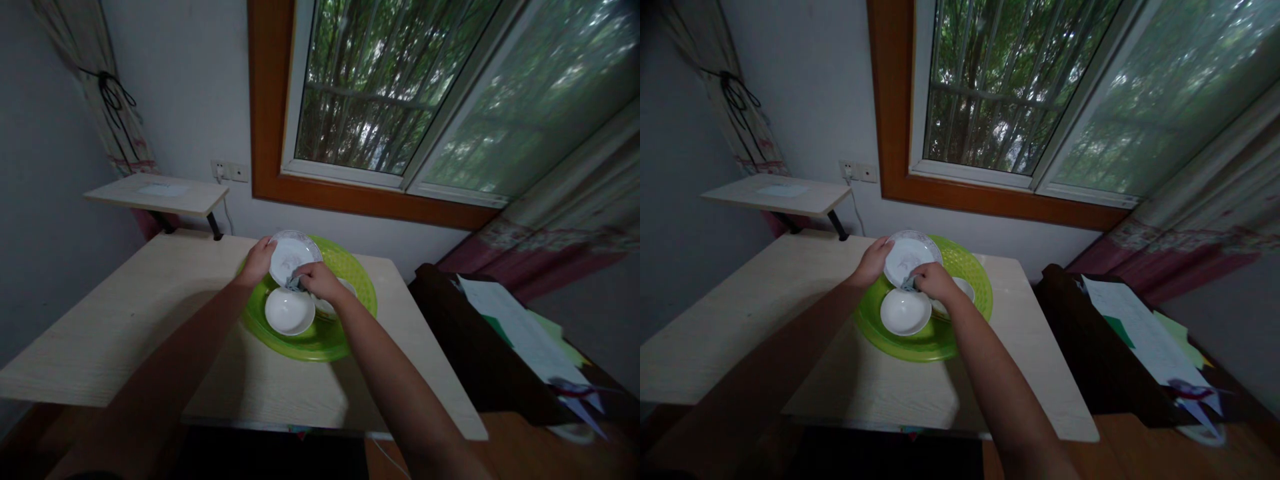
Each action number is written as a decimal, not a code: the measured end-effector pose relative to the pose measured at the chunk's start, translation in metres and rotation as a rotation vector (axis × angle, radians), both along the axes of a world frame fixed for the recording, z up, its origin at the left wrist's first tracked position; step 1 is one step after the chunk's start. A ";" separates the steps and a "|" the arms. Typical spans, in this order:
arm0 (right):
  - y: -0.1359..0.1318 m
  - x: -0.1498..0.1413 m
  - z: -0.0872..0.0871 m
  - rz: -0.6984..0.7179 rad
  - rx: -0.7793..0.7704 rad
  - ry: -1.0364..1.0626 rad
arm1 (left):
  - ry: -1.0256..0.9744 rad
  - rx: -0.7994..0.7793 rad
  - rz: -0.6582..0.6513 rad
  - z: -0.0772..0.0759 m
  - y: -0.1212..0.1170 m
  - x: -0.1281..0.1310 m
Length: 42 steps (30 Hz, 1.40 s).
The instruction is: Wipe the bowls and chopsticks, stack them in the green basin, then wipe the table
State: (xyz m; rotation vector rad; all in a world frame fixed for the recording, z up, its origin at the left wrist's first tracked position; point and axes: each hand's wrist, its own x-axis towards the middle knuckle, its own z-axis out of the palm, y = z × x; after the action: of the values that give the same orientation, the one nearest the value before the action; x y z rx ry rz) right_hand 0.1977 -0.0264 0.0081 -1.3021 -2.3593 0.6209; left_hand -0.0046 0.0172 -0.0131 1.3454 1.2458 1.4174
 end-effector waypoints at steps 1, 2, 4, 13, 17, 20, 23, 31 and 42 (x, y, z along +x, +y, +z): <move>0.001 -0.001 -0.003 0.058 0.003 0.072 | 0.004 -0.004 0.001 0.000 -0.001 0.001; 0.001 -0.003 -0.006 0.113 0.017 0.131 | 0.008 -0.006 0.000 0.001 -0.001 0.002; 0.003 -0.006 -0.010 0.204 0.075 0.205 | 0.017 0.000 -0.007 0.001 -0.002 0.004; 0.004 -0.015 -0.011 0.281 0.347 0.083 | 0.099 0.064 -0.118 -0.009 0.003 0.006; -0.003 -0.018 -0.004 0.089 0.388 -0.178 | 0.081 0.051 -0.177 -0.009 0.003 0.008; -0.009 -0.020 0.003 -0.133 0.390 -0.359 | 0.074 0.027 -0.215 -0.008 0.001 0.010; -0.013 -0.018 0.009 -0.313 0.364 -0.475 | 0.040 0.001 -0.244 -0.008 0.001 0.011; -0.011 -0.003 0.020 -0.537 0.284 -0.557 | 0.087 -0.018 -0.248 -0.015 0.005 0.008; -0.006 -0.002 0.019 -0.526 0.168 -0.544 | 0.052 -0.025 -0.065 -0.011 0.004 0.001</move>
State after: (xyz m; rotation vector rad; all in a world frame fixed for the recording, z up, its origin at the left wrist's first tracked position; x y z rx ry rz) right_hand 0.1956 -0.0326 0.0268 -2.0967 -2.2138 -0.1082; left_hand -0.0032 0.0214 -0.0241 1.4016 1.2387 1.3256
